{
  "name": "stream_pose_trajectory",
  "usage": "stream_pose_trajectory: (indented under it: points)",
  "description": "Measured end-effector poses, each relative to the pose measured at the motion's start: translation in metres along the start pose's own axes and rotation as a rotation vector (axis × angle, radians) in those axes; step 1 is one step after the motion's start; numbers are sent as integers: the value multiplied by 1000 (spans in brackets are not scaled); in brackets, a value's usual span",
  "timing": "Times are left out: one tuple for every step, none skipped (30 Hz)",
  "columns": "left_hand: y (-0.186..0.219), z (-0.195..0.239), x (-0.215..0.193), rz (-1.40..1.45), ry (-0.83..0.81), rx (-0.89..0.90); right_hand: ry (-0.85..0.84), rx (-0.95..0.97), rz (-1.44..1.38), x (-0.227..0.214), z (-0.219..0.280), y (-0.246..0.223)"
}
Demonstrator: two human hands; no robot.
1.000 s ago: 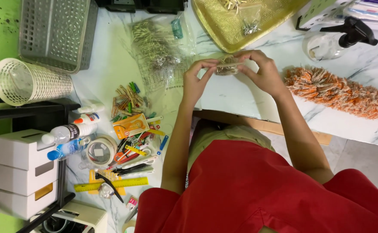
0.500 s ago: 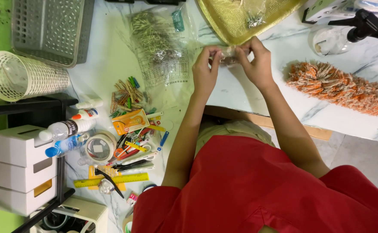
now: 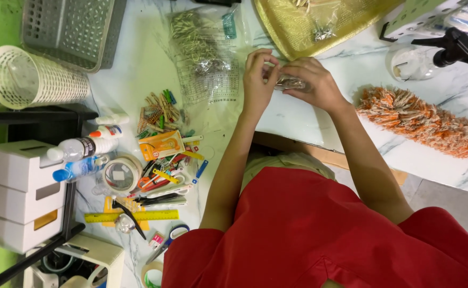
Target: Organizing and bagging various small stationery items such as metal rings, clips, and pins at a workspace.
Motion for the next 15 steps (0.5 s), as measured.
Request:
stream_pose_trajectory:
  points:
    - [-1, 2, -2, -3, 7, -5, -5, -3, -7, 5, 1, 1]
    - [-1, 2, -1, 9, 4, -5, 37, 52, -114, 5, 4, 7]
    - [-1, 3, 0, 21, 1, -4, 79, 108, -222, 6, 7, 14]
    - [-2, 4, -3, 23, 6, -6, 74, 105, -222, 9, 8, 16]
    - [-2, 5, -9, -41, 45, 0, 97, 142, -331, 11, 9, 20]
    - [-2, 6, -17, -107, 86, 8, 121, 176, -441, 15, 9, 24]
    - [4, 7, -25, -107, 93, 7, 116, 171, -442, 16, 10, 27]
    - [18, 13, -36, -347, 201, 94, 118, 196, -486, 19, 13, 30]
    - [33, 20, -46, -589, 307, 180, 119, 222, -529, 22, 16, 33]
    - [30, 22, -48, -590, 312, 177, 115, 219, -531, 21, 15, 32]
    - [16, 20, -48, -528, 234, 48, 97, 196, -541, 21, 14, 30]
    - [2, 21, -49, -464, 157, -80, 78, 171, -553, 22, 12, 27]
    - [-7, 23, -49, -465, 165, -83, 72, 166, -556, 23, 12, 23]
    - [-23, 23, -48, -478, 135, -172, 46, 205, -556, 25, 12, 23]
    - [-39, 24, -46, -489, 105, -261, 21, 245, -555, 26, 12, 24]
Point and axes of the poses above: each hand's wrist, its own z-axis away from the middle knuckle, its own x-axis out of the palm, y = z × x, the point moved 8 cm from there along -z, towards the middle knuckle, and after that the axes turned 7 degrees about -x, right-handed, at the moved point
